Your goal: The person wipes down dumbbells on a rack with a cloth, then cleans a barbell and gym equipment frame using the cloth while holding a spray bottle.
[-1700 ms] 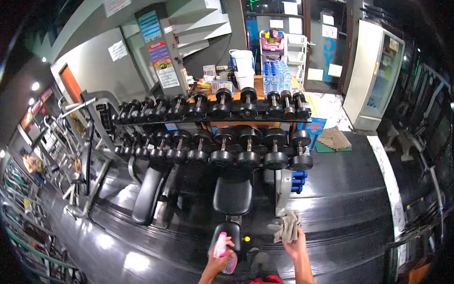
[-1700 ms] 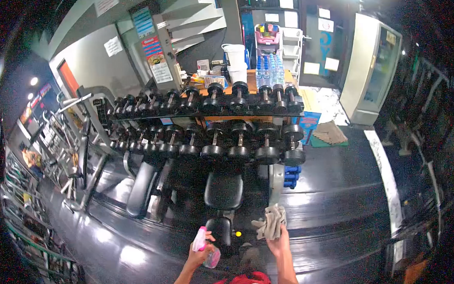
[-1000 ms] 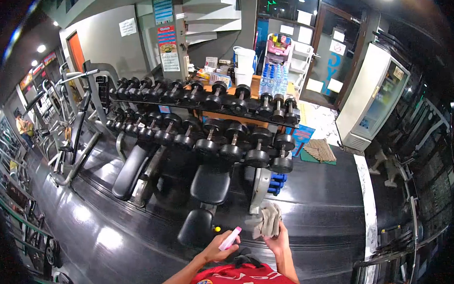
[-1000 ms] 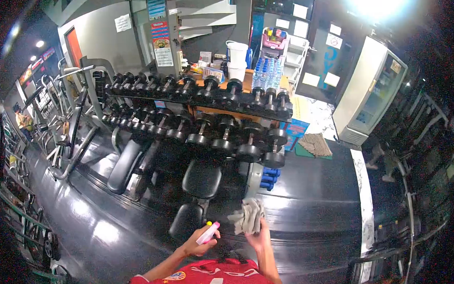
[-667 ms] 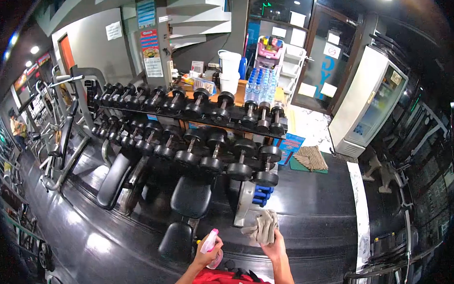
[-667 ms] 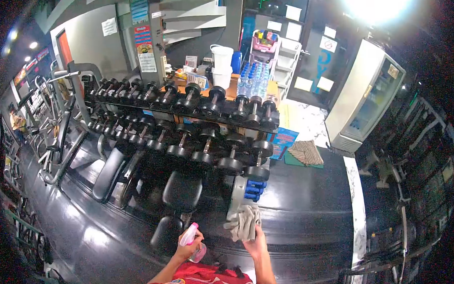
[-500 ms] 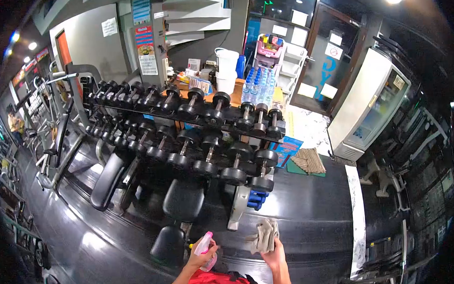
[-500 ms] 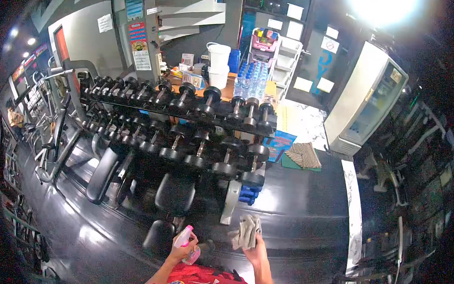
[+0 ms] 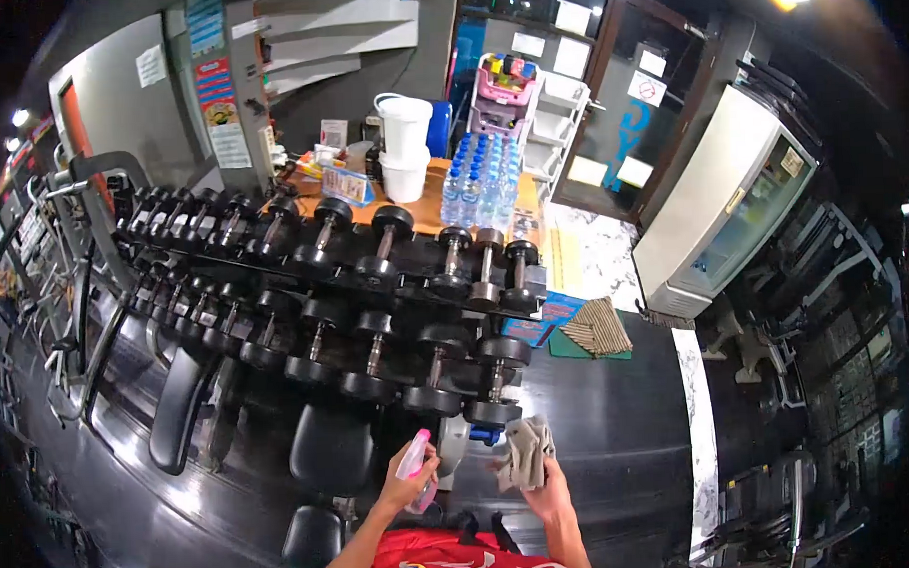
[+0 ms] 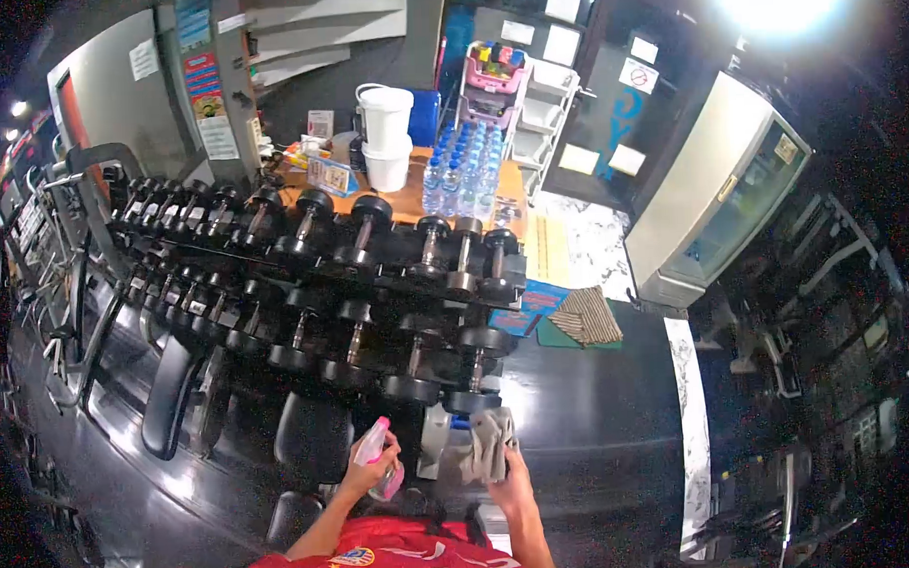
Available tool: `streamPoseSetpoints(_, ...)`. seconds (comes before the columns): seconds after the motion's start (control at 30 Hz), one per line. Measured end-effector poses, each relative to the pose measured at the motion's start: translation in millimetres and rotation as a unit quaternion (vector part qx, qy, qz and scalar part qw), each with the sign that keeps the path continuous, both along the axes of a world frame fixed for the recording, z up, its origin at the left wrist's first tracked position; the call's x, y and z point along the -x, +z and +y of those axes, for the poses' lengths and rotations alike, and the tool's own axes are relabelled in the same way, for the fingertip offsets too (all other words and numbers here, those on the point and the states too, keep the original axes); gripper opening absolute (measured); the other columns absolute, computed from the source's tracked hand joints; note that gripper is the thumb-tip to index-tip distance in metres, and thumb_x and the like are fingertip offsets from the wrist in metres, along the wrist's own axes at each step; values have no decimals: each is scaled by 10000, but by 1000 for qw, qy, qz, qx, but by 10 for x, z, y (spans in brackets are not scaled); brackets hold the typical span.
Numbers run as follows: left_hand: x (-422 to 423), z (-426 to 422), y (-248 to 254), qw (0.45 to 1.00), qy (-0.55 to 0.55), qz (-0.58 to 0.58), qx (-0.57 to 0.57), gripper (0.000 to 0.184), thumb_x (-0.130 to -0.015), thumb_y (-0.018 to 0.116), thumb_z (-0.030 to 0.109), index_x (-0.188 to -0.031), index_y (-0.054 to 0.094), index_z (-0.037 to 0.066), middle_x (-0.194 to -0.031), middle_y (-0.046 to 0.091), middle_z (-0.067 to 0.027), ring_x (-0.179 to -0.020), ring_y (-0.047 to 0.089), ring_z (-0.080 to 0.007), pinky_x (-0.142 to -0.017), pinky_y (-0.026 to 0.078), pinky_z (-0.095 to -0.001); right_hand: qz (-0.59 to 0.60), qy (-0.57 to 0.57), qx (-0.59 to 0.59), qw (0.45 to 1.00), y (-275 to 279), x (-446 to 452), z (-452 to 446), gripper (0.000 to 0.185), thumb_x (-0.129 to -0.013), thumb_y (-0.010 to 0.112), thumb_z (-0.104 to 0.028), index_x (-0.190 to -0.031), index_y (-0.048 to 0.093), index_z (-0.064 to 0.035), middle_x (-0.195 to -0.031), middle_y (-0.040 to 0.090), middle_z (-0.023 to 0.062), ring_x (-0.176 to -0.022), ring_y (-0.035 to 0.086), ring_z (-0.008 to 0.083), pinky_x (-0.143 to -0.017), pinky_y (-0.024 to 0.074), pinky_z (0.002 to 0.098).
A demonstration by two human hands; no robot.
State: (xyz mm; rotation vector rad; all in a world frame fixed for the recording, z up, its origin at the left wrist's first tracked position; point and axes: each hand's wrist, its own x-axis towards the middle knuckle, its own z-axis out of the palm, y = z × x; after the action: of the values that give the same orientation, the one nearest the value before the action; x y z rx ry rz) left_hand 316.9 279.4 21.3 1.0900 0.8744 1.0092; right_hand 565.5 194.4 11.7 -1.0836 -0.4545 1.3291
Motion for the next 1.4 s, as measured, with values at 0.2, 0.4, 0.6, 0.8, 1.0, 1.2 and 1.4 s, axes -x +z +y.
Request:
streamPoseSetpoints(0.2, -297, 750, 225, 1000, -27, 8, -4, 152, -853, 598, 25, -994, 541, 14, -797, 569, -39, -608, 600, -109, -559, 493, -248, 234, -123, 98, 959, 168, -224, 597, 368, -911, 444, -290, -1202, 525, -81, -1121, 607, 68, -1000, 596, 226, -833, 501, 371)
streamPoseSetpoints(0.4, -585, 1336, 69, 998, 43, 51, -4, 144, -851, 599, 8, -979, 534, 16, -760, 558, -28, -553, 575, -92, -476, 462, -246, 304, -66, 71, 948, -14, -597, 1405, 330, -913, 418, -273, -1134, 574, -84, -1069, 632, 65, -974, 606, 214, -818, 507, 359)
streamPoseSetpoints(0.6, -1012, 2100, 378, 993, 65, 93, 26, 121, -855, 610, 19, -940, 528, 44, -688, 535, -11, -518, 545, -74, -469, 444, -229, 275, -15, 68, 959, 146, -1152, 2348, 337, -902, 407, -260, -1142, 571, -89, -1061, 638, 53, -939, 611, 208, -748, 508, 351)
streamPoseSetpoints(0.8, -1241, 2934, 439, 982, 96, 155, -46, 191, -827, 662, 35, -899, 488, 64, -698, 498, 9, -533, 527, -67, -491, 458, -227, 207, -16, 90, 974, 214, -1721, 3129, 340, -924, 390, -285, -1130, 572, -85, -1036, 645, 67, -932, 613, 202, -780, 502, 342)
streamPoseSetpoints(1.0, -1413, 3807, 368, 993, 49, 88, -61, 208, -835, 668, 71, -942, 491, 42, -725, 524, -9, -550, 550, -85, -501, 483, -242, 204, -52, 45, 977, 358, -1681, 3728, 333, -927, 399, -279, -1133, 573, -83, -1066, 634, 57, -963, 599, 206, -804, 488, 344)
streamPoseSetpoints(1.2, -1565, 4599, 135, 995, -4, 97, 22, 319, -881, 626, 202, -1089, 520, -16, -766, 580, -50, -539, 600, -125, -475, 496, -269, 222, -70, 48, 971, 87, -1349, 3955, 392, -932, 374, -259, -1240, 509, -58, -1201, 577, 86, -1088, 555, 234, -916, 449, 381)
streamPoseSetpoints(1.4, -1678, 5003, -185, 984, -52, 155, 72, 399, -869, 633, 253, -1150, 527, -10, -774, 606, -69, -502, 627, -160, -468, 497, -292, 215, -94, 101, 967, -95, -1120, 4212, 360, -921, 400, -231, -1185, 529, -24, -1129, 602, 95, -1001, 584, 232, -845, 482, 350)
